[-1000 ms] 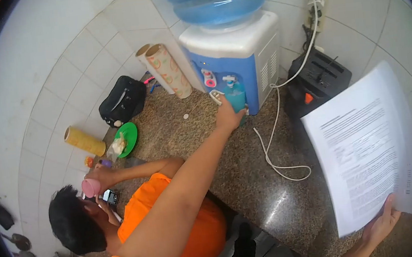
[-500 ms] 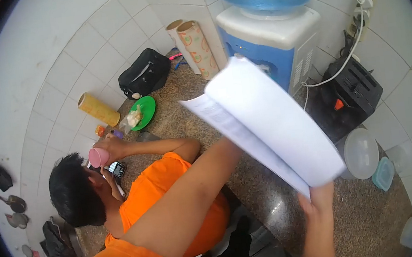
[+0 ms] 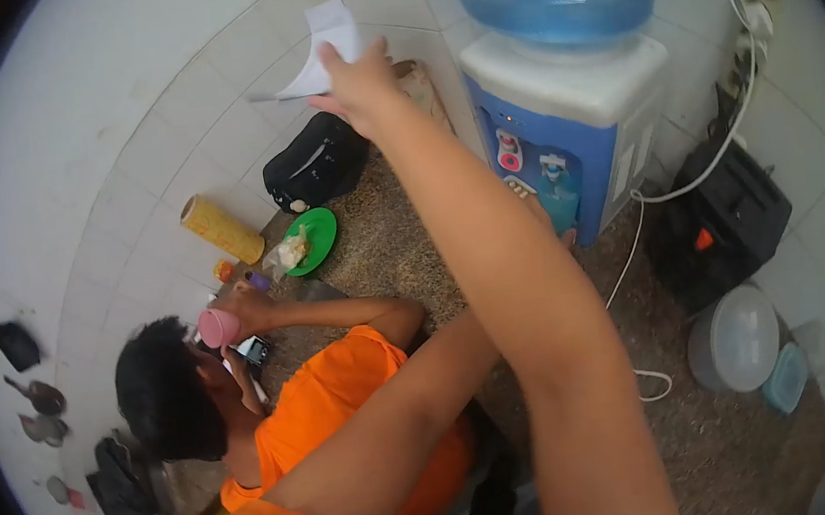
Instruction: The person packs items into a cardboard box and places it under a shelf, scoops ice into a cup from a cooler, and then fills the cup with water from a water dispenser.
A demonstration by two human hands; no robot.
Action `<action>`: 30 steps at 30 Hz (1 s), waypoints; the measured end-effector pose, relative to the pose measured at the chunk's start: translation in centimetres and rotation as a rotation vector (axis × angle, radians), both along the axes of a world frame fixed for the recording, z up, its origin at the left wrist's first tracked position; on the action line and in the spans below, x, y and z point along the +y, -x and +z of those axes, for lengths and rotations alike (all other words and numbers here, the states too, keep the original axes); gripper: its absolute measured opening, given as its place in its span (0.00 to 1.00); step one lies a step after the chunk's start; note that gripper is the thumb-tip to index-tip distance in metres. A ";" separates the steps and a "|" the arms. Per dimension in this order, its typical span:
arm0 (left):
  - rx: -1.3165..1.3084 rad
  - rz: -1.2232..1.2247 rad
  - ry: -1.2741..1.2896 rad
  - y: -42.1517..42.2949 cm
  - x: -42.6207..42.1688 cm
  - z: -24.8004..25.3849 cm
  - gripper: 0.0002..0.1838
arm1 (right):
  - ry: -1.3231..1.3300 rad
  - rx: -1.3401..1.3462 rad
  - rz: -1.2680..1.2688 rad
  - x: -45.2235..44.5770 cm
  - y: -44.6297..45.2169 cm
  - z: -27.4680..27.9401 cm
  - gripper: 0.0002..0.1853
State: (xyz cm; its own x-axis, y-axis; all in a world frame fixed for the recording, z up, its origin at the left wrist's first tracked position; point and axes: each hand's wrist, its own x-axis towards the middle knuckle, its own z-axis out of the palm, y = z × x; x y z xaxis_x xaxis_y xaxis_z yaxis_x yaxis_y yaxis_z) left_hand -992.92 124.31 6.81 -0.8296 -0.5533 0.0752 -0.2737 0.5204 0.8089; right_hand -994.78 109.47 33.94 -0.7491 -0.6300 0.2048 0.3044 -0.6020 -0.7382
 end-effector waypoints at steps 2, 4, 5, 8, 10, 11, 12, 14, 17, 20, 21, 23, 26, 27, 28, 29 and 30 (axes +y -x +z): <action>0.012 0.015 0.003 0.1 -0.3 0.1 0.46 | 0.043 -0.002 -0.016 1.0 0.2 1.9 0.48; 0.038 0.027 -0.016 0.6 -0.8 0.1 0.45 | 0.053 0.105 -0.008 3.4 -0.7 2.3 0.50; 0.053 0.031 -0.029 0.9 -0.9 0.4 0.45 | -0.007 0.206 -0.077 5.8 -1.2 1.5 0.45; 0.077 0.034 -0.035 1.9 -1.2 1.2 0.45 | -0.114 0.283 -0.173 14.2 -1.7 -2.3 0.27; 0.083 0.011 0.040 2.9 -1.8 -1.0 0.47 | -0.211 0.217 -0.338 19.3 -3.0 -5.2 0.18; 0.094 -0.011 0.107 4.0 -2.2 -3.1 0.48 | -0.279 0.203 -0.398 21.7 -3.6 -6.9 0.16; 0.014 -0.016 0.072 3.7 -2.2 -1.5 0.49 | -0.345 0.187 -0.467 23.7 -3.9 -8.6 0.13; -0.103 -0.012 0.061 2.7 -1.9 0.5 0.49 | -0.409 0.202 -0.571 26.8 -4.3 -12.0 0.12; -0.182 0.014 0.106 2.3 -1.2 2.1 0.48 | -0.557 0.342 -0.845 30.0 -2.6 -17.0 0.11; -0.138 0.020 0.159 2.4 -1.1 1.5 0.47 | -0.789 0.531 -0.977 31.6 -1.2 -18.4 0.11; -0.161 0.019 0.159 2.3 -1.1 1.7 0.47 | -0.878 0.590 -0.988 32.1 -1.2 -18.6 0.12; -0.205 0.019 0.162 2.3 -1.0 2.3 0.47 | -0.898 0.575 -0.936 32.7 -2.0 -19.5 0.13; -0.152 -0.032 0.189 2.4 -1.8 1.4 0.48 | -0.984 0.578 -0.883 34.0 -5.0 -19.8 0.14; -0.146 -0.035 0.209 2.5 -2.0 1.3 0.48 | -0.971 0.648 -1.009 34.7 -5.4 -20.0 0.14; -0.141 -0.040 0.226 2.6 -2.2 1.2 0.49 | -0.962 0.720 -1.134 35.7 -5.7 -20.4 0.15; -0.141 -0.043 0.242 2.6 -2.2 0.9 0.49 | -0.952 0.793 -1.251 36.8 -6.0 -20.8 0.15; -0.157 -0.046 0.248 2.5 -1.9 1.1 0.50 | -0.991 0.793 -1.338 38.0 -6.1 -20.0 0.19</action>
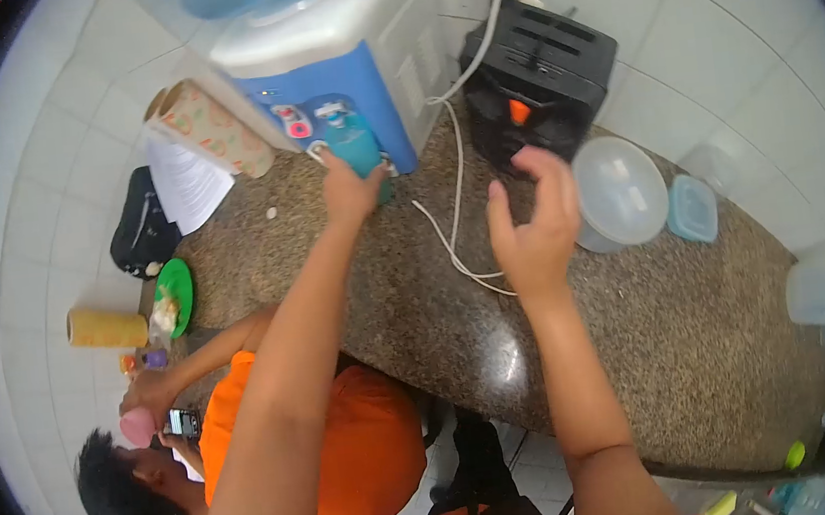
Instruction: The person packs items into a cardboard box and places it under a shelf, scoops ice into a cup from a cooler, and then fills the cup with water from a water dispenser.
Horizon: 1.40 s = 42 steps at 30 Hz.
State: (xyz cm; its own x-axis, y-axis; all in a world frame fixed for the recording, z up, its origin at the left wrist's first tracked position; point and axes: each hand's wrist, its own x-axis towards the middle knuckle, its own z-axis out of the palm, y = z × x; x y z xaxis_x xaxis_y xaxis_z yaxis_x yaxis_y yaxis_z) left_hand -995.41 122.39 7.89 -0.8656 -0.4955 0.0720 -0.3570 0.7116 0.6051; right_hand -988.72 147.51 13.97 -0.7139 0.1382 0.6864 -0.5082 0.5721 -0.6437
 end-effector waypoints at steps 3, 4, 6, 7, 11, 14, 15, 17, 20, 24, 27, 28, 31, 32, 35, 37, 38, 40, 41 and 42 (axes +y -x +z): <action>-0.034 0.003 0.030 -0.4 0.1 0.9 0.51 | -0.209 0.123 -0.144 4.1 2.9 3.5 0.34; -0.037 -0.004 0.034 -0.3 0.1 1.0 0.51 | -0.275 0.106 -0.143 5.2 4.1 4.8 0.40; -0.049 -0.018 0.041 -0.2 -0.1 0.9 0.55 | -0.542 -0.082 -0.144 6.8 6.7 6.7 0.50; -0.059 -0.023 0.044 0.0 -0.3 0.6 0.58 | -0.673 -0.175 -0.146 7.5 8.0 7.3 0.55; -0.065 -0.010 0.039 0.0 -0.3 0.5 0.61 | -0.816 -0.247 0.009 9.3 13.2 8.1 0.64; -0.046 0.013 0.047 0.1 -0.2 0.3 0.55 | -0.844 -0.326 0.042 9.9 14.8 8.9 0.62; -0.062 0.007 0.044 0.0 -0.1 0.4 0.58 | -0.845 -0.329 0.060 9.8 14.3 9.3 0.61; -0.087 0.001 0.040 0.0 -0.1 0.8 0.62 | -0.846 -0.326 0.096 9.8 13.7 10.3 0.59; -0.041 0.034 0.093 0.3 -0.1 -0.1 0.57 | -0.827 -0.234 0.112 10.2 12.3 10.1 0.53; -0.058 0.030 0.089 0.2 0.2 0.5 0.57 | -0.890 -0.198 0.190 11.4 9.0 10.5 0.54; -0.057 0.021 0.085 0.2 -0.2 0.4 0.57 | -0.921 -0.257 0.229 12.6 5.4 11.5 0.57; -0.056 0.016 0.086 0.1 -0.2 0.3 0.58 | -0.919 -0.280 0.240 13.3 4.2 11.7 0.57; -0.099 0.002 0.058 0.2 -0.3 0.7 0.62 | -0.911 -0.392 0.252 15.4 0.4 12.7 0.59; -0.122 -0.002 0.044 0.2 -0.3 0.8 0.64 | -0.907 -0.437 0.253 16.2 -0.9 13.0 0.60; -0.064 0.012 0.070 0.2 -0.3 0.3 0.58 | -0.917 -0.478 0.217 18.5 -4.8 13.6 0.61; -0.075 0.019 0.066 0.1 -0.1 0.7 0.58 | -0.913 -0.530 0.202 20.1 -7.1 13.9 0.62; -0.081 0.021 0.064 0.0 0.1 0.9 0.58 | -0.911 -0.556 0.195 21.0 -8.3 14.0 0.63; -0.062 0.018 0.064 0.1 0.0 0.6 0.58 | -0.872 -0.603 0.205 23.4 -10.2 13.9 0.65; -0.053 0.016 0.065 0.1 -0.2 0.4 0.58 | -0.852 -0.626 0.210 24.4 -11.1 13.9 0.66; -0.047 0.013 0.069 0.2 -0.3 0.3 0.58 | -0.846 -0.677 0.199 25.2 -11.9 14.2 0.67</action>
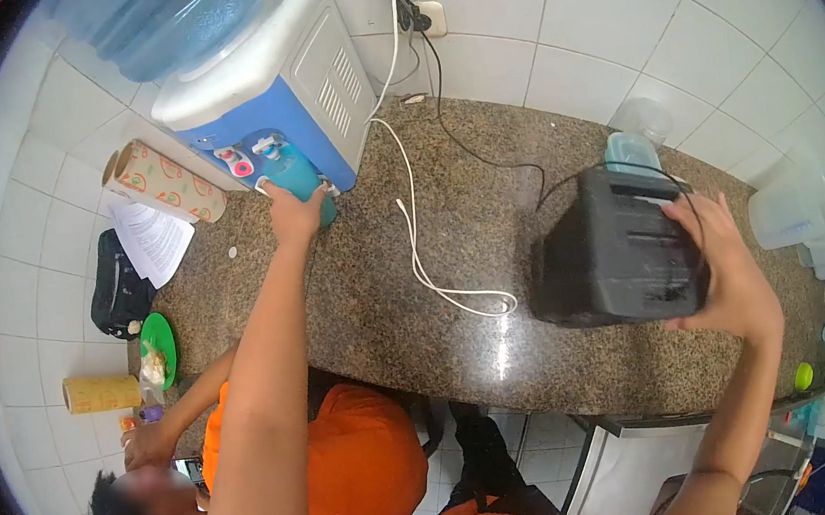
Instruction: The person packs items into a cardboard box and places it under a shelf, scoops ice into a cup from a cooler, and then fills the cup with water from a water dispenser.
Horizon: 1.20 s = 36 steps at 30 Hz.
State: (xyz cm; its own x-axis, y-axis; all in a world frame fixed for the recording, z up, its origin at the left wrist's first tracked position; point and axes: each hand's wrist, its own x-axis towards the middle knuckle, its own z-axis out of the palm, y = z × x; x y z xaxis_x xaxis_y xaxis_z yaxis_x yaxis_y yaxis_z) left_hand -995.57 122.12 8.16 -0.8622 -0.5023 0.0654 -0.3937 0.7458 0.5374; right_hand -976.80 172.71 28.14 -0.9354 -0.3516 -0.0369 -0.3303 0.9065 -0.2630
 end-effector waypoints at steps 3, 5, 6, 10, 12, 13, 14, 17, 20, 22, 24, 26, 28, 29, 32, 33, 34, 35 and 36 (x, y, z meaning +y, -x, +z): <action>0.012 -0.009 0.004 0.0 -0.1 -0.1 0.58 | -0.009 -0.062 -0.083 1.4 -1.9 0.6 0.68; 0.017 -0.011 -0.001 -0.1 0.0 0.1 0.58 | -0.013 -0.087 -0.131 2.7 -2.7 0.2 0.73; 0.012 -0.011 0.001 0.0 0.1 0.1 0.58 | -0.016 -0.089 -0.156 2.9 -3.0 0.3 0.73; -0.019 0.009 0.003 0.1 0.2 0.1 0.59 | 0.137 0.019 -0.104 4.3 -5.5 1.8 0.69; -0.035 0.027 0.005 0.0 0.2 0.2 0.59 | 0.235 0.312 -0.241 3.1 -6.8 2.5 0.58; -0.039 0.034 0.009 0.1 0.3 0.2 0.59 | 0.289 0.455 -0.305 2.2 -7.4 2.4 0.52; -0.042 0.038 0.014 0.1 0.3 0.3 0.59 | 0.446 0.537 -0.308 1.7 -8.9 1.3 0.46; -0.027 0.026 -0.003 0.1 0.2 0.1 0.60 | 0.870 0.465 -0.145 -2.2 -11.0 -2.2 0.27; -0.031 0.037 -0.022 0.0 0.4 0.3 0.59 | 0.883 -0.035 0.013 -12.6 -9.7 -7.8 0.17; -0.022 0.023 -0.033 0.0 0.4 0.4 0.59 | 0.724 -0.096 0.038 -15.7 -9.3 -14.7 0.14; -0.013 0.016 -0.035 0.0 0.2 0.2 0.59 | 0.662 -0.195 -0.047 -16.9 -9.4 -20.3 0.10; -0.012 0.002 -0.022 0.3 -0.2 -0.4 0.60 | 0.594 -0.229 -0.168 -17.4 -9.4 -23.6 0.09; -0.023 0.020 -0.015 0.0 -0.2 -0.1 0.60 | 0.550 -0.034 -0.139 -17.8 -9.2 -25.7 0.12; -0.031 0.021 -0.015 0.0 0.2 0.0 0.60 | 0.521 0.064 -0.133 -17.8 -9.2 -26.7 0.14; -0.008 -0.017 -0.047 0.0 -0.1 0.1 0.62 | 0.568 0.084 -0.094 -17.2 -9.1 -27.3 0.20; -0.010 -0.020 -0.036 0.0 0.0 -0.2 0.62 | 0.604 0.059 -0.093 -17.1 -9.1 -27.0 0.21; -0.006 -0.018 -0.029 0.0 0.0 -0.3 0.63 | 0.627 0.048 -0.113 -17.0 -9.3 -27.1 0.21; 0.007 -0.010 -0.023 0.2 -0.1 -0.3 0.63 | 0.649 0.043 -0.124 -16.9 -9.2 -27.4 0.21; 0.013 -0.014 -0.029 0.2 -0.2 -0.4 0.64 | 0.671 0.038 -0.132 -16.8 -9.1 -27.4 0.22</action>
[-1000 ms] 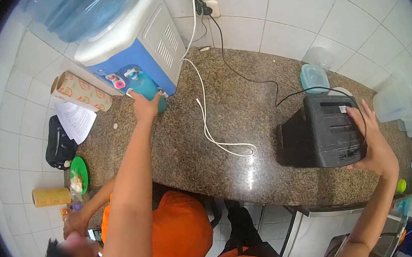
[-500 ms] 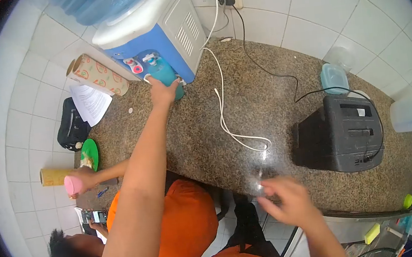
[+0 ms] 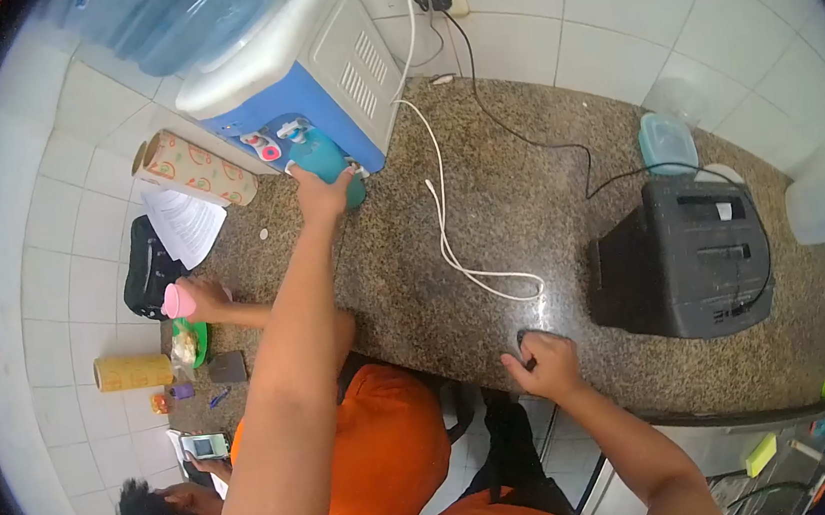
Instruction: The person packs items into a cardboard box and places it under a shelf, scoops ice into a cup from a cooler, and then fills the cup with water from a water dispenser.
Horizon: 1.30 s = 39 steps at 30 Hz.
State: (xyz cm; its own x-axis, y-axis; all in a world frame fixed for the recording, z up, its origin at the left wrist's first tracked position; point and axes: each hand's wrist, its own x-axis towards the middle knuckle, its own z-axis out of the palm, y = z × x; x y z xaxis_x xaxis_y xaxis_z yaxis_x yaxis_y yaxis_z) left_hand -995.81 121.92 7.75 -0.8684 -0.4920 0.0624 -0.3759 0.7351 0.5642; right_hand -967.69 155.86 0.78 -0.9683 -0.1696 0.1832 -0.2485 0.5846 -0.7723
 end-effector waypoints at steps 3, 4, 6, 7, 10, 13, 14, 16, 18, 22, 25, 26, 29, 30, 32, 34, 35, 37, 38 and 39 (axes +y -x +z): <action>-0.006 -0.006 0.006 -0.1 -0.1 -0.1 0.64 | 0.056 -0.019 0.011 0.2 0.0 -0.2 0.21; -0.019 0.002 0.017 -0.2 0.1 0.2 0.64 | 0.073 -0.014 0.026 0.3 0.1 -0.1 0.21; -0.046 0.032 0.018 -0.4 0.5 0.6 0.62 | 0.092 -0.008 0.044 0.3 0.2 -0.1 0.21; -0.033 0.028 0.014 -0.4 0.4 0.6 0.61 | 0.098 -0.003 0.050 0.3 0.2 -0.1 0.21; -0.007 0.025 0.005 -0.6 0.6 0.7 0.57 | 0.106 -0.019 0.049 0.4 0.2 0.0 0.22; -0.047 0.027 -0.004 -0.7 0.8 1.0 0.56 | 0.109 -0.017 0.051 0.5 0.2 -0.5 0.22; -0.038 0.024 -0.005 -0.8 0.8 1.2 0.56 | 0.109 -0.016 0.052 0.5 0.1 -0.7 0.22; -0.016 0.019 -0.005 -0.7 0.7 0.9 0.55 | 0.104 -0.042 0.043 0.5 0.1 -0.5 0.22; -0.005 -0.002 -0.009 -0.4 0.7 0.4 0.55 | 0.104 -0.043 0.032 0.5 0.1 -0.3 0.22; -0.044 0.012 0.005 -0.1 -0.2 -0.6 0.64 | 0.121 -0.024 0.046 0.2 0.0 -0.8 0.23; -0.014 0.027 -0.044 -0.2 0.0 -0.7 0.64 | 0.109 -0.007 0.090 0.4 0.1 -1.2 0.22; -0.042 0.045 -0.056 -0.3 0.2 0.0 0.63 | 0.092 0.002 0.096 0.4 0.1 -1.3 0.22; -0.037 0.052 -0.088 -0.8 0.6 1.1 0.61 | 0.146 0.028 0.096 0.4 0.1 -2.2 0.22; -0.020 0.043 -0.095 -0.9 0.8 1.1 0.61 | 0.144 0.037 0.101 0.4 0.2 -2.2 0.22; -0.014 0.048 -0.115 -0.9 0.7 1.3 0.59 | 0.139 0.052 0.112 0.3 0.2 -2.2 0.22; -0.018 0.053 -0.135 -0.9 0.7 1.2 0.58 | 0.123 0.037 0.112 0.4 0.2 -2.0 0.22; -0.023 0.055 -0.142 -0.8 0.6 1.2 0.57 | 0.118 0.028 0.111 0.4 0.2 -2.0 0.22; -0.032 0.055 -0.156 -1.0 0.6 1.3 0.56 | 0.122 0.016 0.117 0.3 0.1 -1.7 0.23; -0.033 0.053 -0.163 -1.0 0.6 1.5 0.55 | 0.126 0.011 0.117 0.2 0.1 -1.7 0.24; -0.033 0.050 -0.170 -0.9 0.5 1.3 0.55 | 0.116 0.015 0.120 0.3 0.1 -1.8 0.23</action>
State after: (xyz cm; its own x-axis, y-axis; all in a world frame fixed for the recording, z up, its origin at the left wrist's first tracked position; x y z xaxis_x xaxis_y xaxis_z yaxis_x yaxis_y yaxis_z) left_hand -994.87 122.42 9.04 -0.8427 -0.5357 -0.0535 -0.4301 0.6103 0.6653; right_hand -967.84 156.15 -1.01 -0.9396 -0.2603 0.2221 -0.3226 0.4571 -0.8289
